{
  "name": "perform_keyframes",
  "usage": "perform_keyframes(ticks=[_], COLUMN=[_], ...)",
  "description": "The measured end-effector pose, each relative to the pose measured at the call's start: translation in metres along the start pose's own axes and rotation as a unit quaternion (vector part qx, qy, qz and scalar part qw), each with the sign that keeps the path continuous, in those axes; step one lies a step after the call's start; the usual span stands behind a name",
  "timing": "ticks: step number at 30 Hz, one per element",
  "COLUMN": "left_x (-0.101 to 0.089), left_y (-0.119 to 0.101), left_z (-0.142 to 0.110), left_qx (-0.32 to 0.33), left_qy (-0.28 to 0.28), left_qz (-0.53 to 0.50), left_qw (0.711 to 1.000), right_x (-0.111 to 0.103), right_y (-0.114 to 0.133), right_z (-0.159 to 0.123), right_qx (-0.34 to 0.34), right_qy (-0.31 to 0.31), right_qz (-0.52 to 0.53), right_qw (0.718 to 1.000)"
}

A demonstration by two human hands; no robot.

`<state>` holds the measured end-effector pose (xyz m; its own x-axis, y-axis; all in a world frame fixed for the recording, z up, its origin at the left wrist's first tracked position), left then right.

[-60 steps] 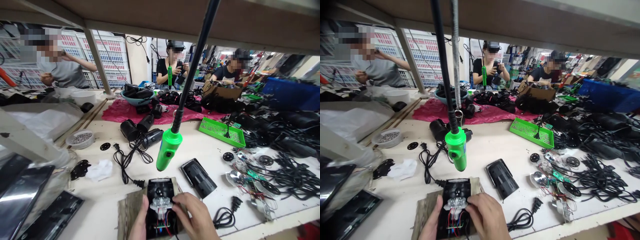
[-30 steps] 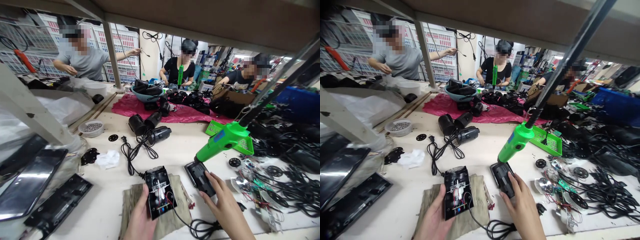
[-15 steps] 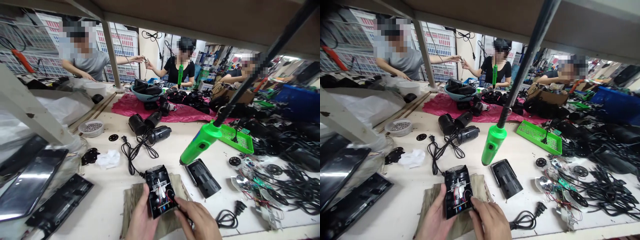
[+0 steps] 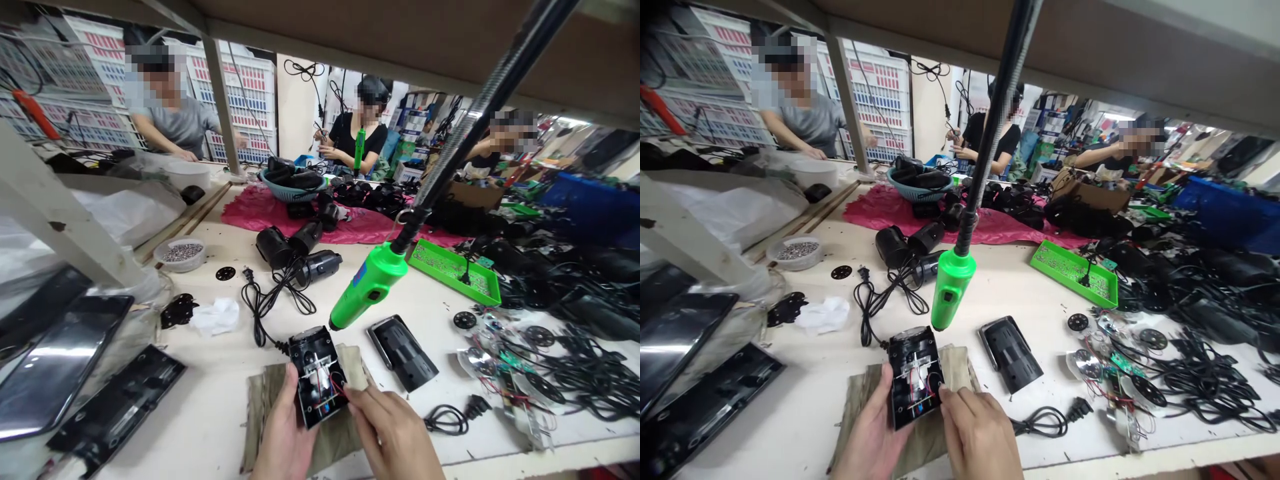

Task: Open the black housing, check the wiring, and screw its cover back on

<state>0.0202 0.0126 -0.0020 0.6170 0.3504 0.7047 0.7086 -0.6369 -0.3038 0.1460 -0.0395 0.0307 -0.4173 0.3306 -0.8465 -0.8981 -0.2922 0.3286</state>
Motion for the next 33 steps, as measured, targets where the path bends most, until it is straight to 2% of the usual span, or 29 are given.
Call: perform_keyframes(ticks=[3,8,13,17,24,28,33], left_x=[-0.003,-0.002,-0.002,-0.005,0.002,0.0,-0.002], left_y=[0.001,0.005,0.008,0.008,0.007,0.007,0.009], left_z=[0.002,-0.003,-0.003,-0.003,-0.008,-0.006,-0.004], left_qx=[-0.001,0.032,0.075,0.086,0.118,0.147,0.136], left_qy=[0.032,0.119,0.078,0.041,0.091,0.069,0.048], left_qz=[0.0,0.03,0.094,0.098,0.113,0.131,0.109], left_qw=[0.999,0.992,0.99,0.991,0.982,0.978,0.984], right_x=[-0.003,-0.006,-0.008,-0.012,-0.011,-0.01,-0.012], right_y=[-0.001,-0.005,-0.002,0.0,0.0,0.004,0.007], right_z=[-0.005,-0.005,0.001,0.004,-0.002,-0.002,0.0], right_qx=[0.008,0.094,0.089,0.069,0.056,0.02,0.012], right_qy=[0.025,0.007,-0.005,0.003,0.017,-0.006,-0.023], right_qz=[0.007,0.058,0.034,0.015,0.014,0.016,0.017], right_qw=[1.0,0.994,0.995,0.998,0.998,1.0,1.0])
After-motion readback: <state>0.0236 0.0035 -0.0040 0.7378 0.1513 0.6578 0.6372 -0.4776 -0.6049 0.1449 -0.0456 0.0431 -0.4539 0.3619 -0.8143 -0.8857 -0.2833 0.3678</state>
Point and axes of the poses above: each hand's wrist, its own z-axis towards the middle knuckle, its own x-axis out of the palm, y = z × x, the point moved 4 cm from there along z, towards the middle knuckle, and after that the axes turned 1 degree about -y, right-handed, at the moved point
